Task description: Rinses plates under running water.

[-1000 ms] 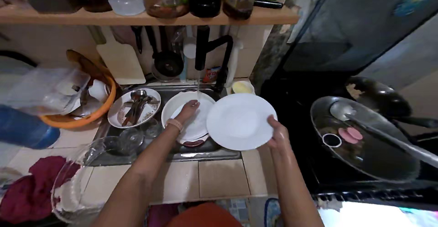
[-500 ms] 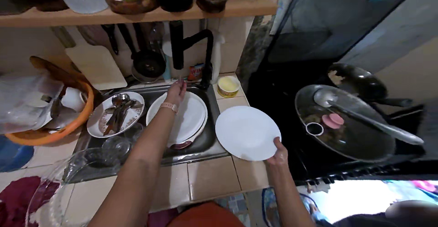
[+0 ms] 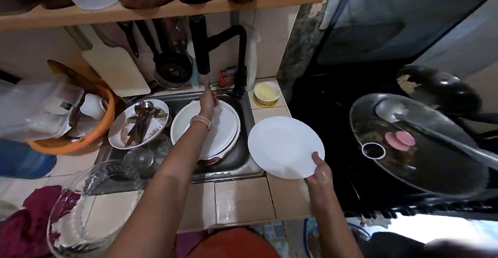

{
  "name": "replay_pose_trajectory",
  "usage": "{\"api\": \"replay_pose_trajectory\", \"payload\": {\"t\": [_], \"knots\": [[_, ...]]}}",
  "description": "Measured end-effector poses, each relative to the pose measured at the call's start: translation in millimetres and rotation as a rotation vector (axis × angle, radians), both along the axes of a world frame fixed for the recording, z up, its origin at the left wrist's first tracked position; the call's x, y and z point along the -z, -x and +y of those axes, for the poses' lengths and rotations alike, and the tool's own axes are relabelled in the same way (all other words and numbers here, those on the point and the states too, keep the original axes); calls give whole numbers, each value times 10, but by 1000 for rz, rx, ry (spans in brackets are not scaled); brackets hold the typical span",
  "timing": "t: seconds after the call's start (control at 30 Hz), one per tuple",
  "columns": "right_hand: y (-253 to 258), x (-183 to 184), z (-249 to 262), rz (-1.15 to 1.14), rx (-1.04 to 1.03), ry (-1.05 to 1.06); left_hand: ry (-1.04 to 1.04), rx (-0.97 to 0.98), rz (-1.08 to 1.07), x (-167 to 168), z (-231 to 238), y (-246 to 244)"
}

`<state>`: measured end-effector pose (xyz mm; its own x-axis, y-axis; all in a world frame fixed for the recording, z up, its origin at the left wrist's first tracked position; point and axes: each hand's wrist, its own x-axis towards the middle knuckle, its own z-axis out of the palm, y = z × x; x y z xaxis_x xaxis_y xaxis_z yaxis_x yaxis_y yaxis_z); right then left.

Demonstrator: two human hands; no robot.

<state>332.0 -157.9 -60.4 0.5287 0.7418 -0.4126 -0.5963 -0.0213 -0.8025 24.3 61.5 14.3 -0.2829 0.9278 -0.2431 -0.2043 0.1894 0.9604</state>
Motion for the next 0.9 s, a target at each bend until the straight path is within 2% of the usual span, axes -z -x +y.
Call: {"api": "replay_pose_trajectory", "payload": {"t": [0.13,0.2,0.4,0.57,0.63,0.7,0.8,0.9], "knots": [[-159,-47,-5,-352,-152,219,39,160,211,46,-46,35],[-213,-88,-44,-475,-258,292,53,170,247,95,-35,38],[-312,-149,-152,-550,-466,431,201,188,211,85,-56,75],[-393,-181,-212,-595,-611,517,238,223,237,145,-77,172],[-477,-181,-221,-721,-698,543,225,223,238,174,-106,204],[-580,-229,-205,-943,-768,589,215,205,218,195,-135,208],[-663,-348,-189,-1178,-699,544,205,195,213,249,-161,219],[-609,-478,-187,-1273,-603,406,219,194,225,348,-203,215]]}}
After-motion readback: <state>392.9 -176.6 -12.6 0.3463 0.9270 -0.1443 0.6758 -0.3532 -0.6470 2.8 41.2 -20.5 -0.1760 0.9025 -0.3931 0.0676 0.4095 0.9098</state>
